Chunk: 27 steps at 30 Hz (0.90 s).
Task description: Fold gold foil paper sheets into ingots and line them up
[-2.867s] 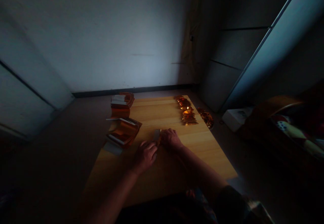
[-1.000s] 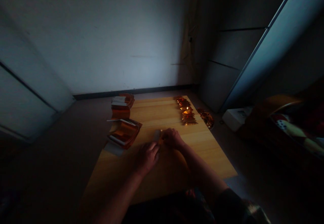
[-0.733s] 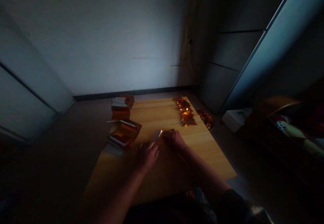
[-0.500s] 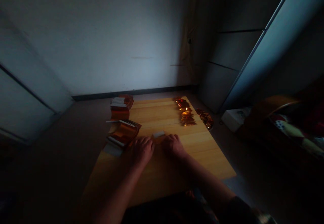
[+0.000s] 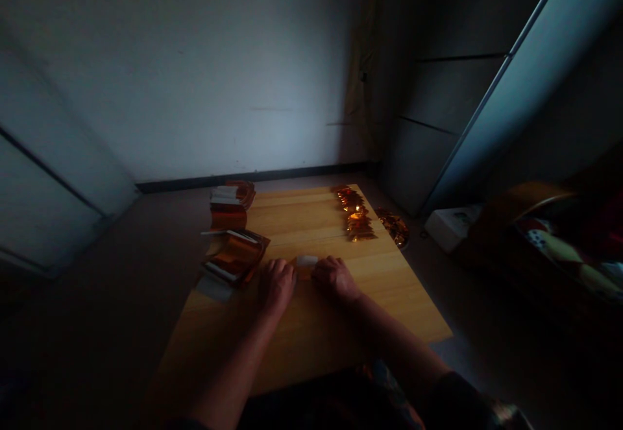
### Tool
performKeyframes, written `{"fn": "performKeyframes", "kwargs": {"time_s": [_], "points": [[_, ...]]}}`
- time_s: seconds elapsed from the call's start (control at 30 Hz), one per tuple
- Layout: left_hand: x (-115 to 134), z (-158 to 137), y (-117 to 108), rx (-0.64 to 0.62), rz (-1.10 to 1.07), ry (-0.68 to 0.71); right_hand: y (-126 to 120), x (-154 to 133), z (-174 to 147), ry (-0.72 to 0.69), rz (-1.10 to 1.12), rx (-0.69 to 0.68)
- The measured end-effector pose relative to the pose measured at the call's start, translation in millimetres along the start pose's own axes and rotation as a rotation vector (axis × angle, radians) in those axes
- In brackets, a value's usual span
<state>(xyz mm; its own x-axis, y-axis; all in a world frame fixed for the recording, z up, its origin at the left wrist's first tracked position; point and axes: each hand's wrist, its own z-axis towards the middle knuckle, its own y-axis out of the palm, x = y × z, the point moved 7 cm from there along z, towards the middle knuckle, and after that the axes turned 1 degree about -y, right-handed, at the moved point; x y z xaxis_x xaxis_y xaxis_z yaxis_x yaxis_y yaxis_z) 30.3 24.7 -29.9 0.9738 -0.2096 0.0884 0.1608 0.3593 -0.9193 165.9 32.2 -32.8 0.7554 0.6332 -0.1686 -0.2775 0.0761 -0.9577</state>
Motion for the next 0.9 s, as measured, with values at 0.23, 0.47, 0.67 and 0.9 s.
{"fn": "performKeyframes", "kwargs": {"time_s": [0.23,0.47,0.67,0.9], "points": [[1,1,12,-0.018,-0.039,0.092,4,-7,6,-0.106,-0.068,-0.012],[5,-1,4,-0.051,-0.233,0.172,6,-10,6,-0.129,-0.046,-0.032],[9,-3,-2,-0.109,-0.148,0.191,0,-10,14,-0.127,-0.051,-0.074],[14,-4,1,-0.115,0.004,0.204,-3,0,17,-0.112,-0.006,-0.104]]}}
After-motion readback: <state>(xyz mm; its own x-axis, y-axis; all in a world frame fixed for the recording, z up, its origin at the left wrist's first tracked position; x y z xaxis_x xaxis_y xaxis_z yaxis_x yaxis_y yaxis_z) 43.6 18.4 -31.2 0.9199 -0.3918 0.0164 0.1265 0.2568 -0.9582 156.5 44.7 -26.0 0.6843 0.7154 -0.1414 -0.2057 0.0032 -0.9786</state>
